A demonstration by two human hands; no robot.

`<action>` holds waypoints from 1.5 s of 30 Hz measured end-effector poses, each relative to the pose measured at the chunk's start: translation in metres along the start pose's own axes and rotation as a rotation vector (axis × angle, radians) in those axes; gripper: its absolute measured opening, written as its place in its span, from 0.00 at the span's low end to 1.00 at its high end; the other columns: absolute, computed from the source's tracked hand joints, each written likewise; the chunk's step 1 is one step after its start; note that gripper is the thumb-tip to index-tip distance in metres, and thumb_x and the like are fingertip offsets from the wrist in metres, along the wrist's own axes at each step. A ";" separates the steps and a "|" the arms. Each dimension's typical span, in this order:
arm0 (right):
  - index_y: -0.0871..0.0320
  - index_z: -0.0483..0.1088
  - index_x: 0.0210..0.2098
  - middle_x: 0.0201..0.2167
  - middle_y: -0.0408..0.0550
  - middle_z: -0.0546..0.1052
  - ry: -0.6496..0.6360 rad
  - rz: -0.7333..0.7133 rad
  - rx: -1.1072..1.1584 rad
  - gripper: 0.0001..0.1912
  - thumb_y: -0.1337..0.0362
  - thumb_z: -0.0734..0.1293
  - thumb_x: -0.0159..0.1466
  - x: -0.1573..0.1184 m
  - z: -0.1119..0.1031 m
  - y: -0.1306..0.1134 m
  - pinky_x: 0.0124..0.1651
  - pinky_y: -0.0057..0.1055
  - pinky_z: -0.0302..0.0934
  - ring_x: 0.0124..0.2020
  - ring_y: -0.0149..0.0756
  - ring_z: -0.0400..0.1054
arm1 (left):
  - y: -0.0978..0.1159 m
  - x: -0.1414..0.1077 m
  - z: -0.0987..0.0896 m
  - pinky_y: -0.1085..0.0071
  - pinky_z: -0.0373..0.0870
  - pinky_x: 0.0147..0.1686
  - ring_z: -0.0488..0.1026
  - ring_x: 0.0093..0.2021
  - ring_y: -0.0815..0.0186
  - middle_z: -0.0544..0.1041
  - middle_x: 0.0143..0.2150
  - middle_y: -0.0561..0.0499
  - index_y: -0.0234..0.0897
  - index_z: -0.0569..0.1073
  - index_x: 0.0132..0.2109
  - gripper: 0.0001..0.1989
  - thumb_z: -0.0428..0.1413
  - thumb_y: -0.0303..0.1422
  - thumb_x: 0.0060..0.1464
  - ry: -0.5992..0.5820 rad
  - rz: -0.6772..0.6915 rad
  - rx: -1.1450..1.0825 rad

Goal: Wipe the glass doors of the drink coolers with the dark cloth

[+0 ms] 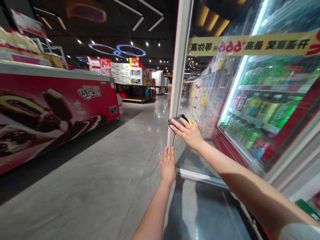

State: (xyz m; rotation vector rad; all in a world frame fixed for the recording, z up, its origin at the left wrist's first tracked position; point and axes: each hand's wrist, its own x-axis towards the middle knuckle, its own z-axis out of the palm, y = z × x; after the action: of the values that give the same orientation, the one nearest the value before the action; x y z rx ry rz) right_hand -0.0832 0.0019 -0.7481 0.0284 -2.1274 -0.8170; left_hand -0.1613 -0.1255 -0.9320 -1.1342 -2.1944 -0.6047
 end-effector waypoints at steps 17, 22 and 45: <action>0.40 0.63 0.67 0.72 0.41 0.62 -0.050 0.228 0.035 0.27 0.70 0.57 0.73 -0.018 -0.013 0.006 0.61 0.51 0.57 0.70 0.47 0.54 | -0.005 0.005 -0.016 0.40 0.44 0.72 0.44 0.77 0.55 0.49 0.77 0.41 0.37 0.44 0.76 0.49 0.49 0.17 0.49 -0.066 0.027 -0.016; 0.44 0.66 0.66 0.72 0.44 0.63 -0.058 0.293 0.019 0.25 0.69 0.56 0.73 -0.022 -0.007 -0.008 0.60 0.55 0.55 0.69 0.49 0.53 | -0.003 0.006 -0.015 0.39 0.45 0.72 0.45 0.77 0.53 0.48 0.77 0.42 0.35 0.47 0.76 0.46 0.48 0.16 0.50 -0.082 0.006 -0.020; 0.47 0.71 0.63 0.63 0.50 0.74 0.113 0.651 0.335 0.24 0.65 0.57 0.72 -0.124 -0.031 -0.020 0.63 0.49 0.63 0.63 0.46 0.68 | 0.055 0.072 -0.034 0.49 0.56 0.71 0.33 0.76 0.51 0.23 0.76 0.43 0.53 0.26 0.75 0.57 0.47 0.09 0.52 0.235 0.053 -0.273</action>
State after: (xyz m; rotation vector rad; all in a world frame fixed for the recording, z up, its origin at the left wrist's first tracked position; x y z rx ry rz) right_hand 0.0151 0.0054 -0.8327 -0.4113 -1.9614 -0.0741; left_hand -0.1383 -0.0763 -0.8516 -1.1859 -1.9160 -0.9852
